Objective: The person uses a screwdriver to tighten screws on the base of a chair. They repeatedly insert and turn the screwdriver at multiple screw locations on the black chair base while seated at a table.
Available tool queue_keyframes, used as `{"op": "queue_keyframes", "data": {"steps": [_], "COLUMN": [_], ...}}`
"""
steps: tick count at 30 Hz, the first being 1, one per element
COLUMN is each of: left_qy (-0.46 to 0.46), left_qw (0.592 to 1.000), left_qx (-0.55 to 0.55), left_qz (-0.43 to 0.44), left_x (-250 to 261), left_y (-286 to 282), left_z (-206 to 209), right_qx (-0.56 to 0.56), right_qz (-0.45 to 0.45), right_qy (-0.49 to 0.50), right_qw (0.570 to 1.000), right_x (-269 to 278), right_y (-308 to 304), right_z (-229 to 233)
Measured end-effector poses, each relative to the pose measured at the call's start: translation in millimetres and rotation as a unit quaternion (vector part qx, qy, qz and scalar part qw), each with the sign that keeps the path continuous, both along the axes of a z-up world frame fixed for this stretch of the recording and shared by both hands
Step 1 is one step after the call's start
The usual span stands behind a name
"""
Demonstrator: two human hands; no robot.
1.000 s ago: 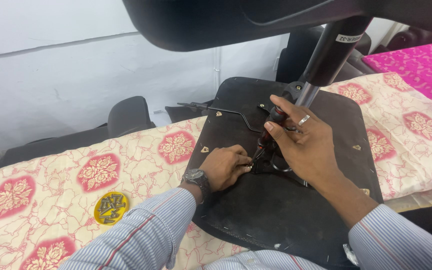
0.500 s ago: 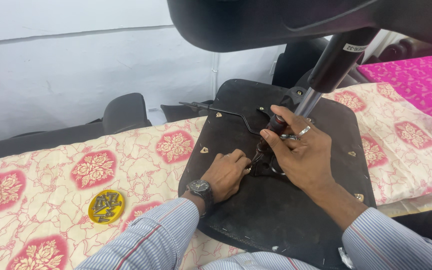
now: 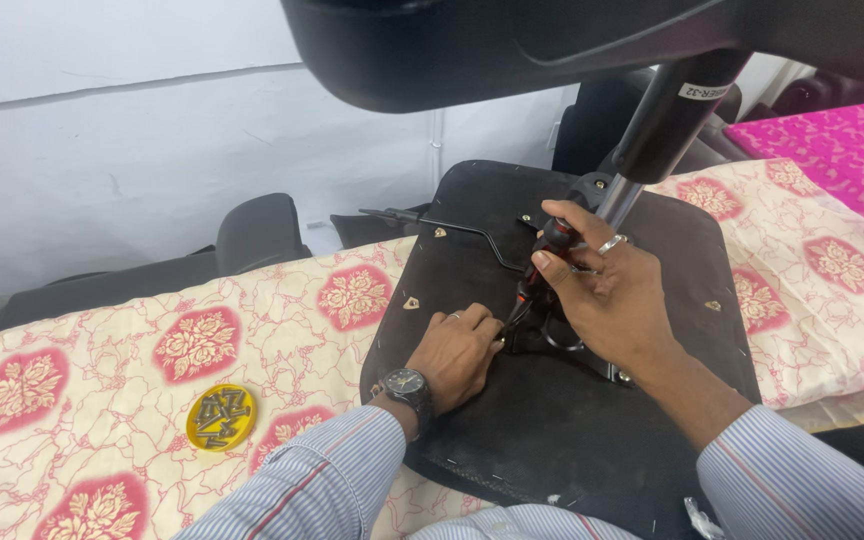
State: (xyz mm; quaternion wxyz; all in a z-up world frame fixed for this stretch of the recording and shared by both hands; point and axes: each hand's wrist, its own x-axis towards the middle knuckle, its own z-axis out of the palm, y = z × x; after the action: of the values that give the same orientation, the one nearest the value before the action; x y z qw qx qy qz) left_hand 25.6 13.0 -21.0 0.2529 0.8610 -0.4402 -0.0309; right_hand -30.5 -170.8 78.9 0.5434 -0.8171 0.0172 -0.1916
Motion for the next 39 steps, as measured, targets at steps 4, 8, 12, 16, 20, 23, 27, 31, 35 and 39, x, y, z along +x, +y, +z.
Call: {"op": "queue_keyframes", "data": {"steps": [4, 8, 12, 16, 20, 23, 27, 31, 35, 39], "left_qy": [-0.011, 0.009, 0.004, 0.001, -0.012, -0.018, -0.007, 0.01, 0.013, 0.006], "left_qw": [1.0, 0.999, 0.999, 1.0, 0.999, 0.999, 0.999, 0.998, 0.999, 0.998], "left_qx": [-0.012, -0.025, -0.017, -0.006, -0.006, -0.018, -0.025, -0.032, -0.019, -0.039], "left_qz": [0.023, 0.03, 0.028, 0.029, 0.033, 0.039, 0.043, 0.047, 0.048, 0.052], "left_x": [-2, -3, -3, -7, -10, -12, -14, -13, -13, -13], "left_y": [-4, -4, -5, -4, -6, -7, -6, -6, -5, -5], "left_z": [-5, -8, -6, -3, 1, 2, 2, 1, 1, -2], "right_qx": [-0.027, -0.171, -0.173, -0.141, -0.085, -0.028, -0.049, -0.11, -0.102, -0.057], "right_qz": [0.019, -0.068, -0.099, -0.066, -0.007, 0.009, -0.001, -0.056, -0.036, -0.029], "right_qy": [-0.049, -0.183, -0.177, -0.196, -0.178, -0.121, -0.157, -0.176, -0.17, -0.094], "right_qw": [0.998, 0.966, 0.964, 0.968, 0.98, 0.992, 0.986, 0.977, 0.98, 0.994], "right_x": [-3, -6, -8, -9, -8, -7, -7, -6, -7, -6], "right_y": [4, 19, 24, 20, 13, 12, 15, 18, 18, 15], "right_z": [-1, -4, -4, -5, -4, -4, -4, -6, -5, -4]}}
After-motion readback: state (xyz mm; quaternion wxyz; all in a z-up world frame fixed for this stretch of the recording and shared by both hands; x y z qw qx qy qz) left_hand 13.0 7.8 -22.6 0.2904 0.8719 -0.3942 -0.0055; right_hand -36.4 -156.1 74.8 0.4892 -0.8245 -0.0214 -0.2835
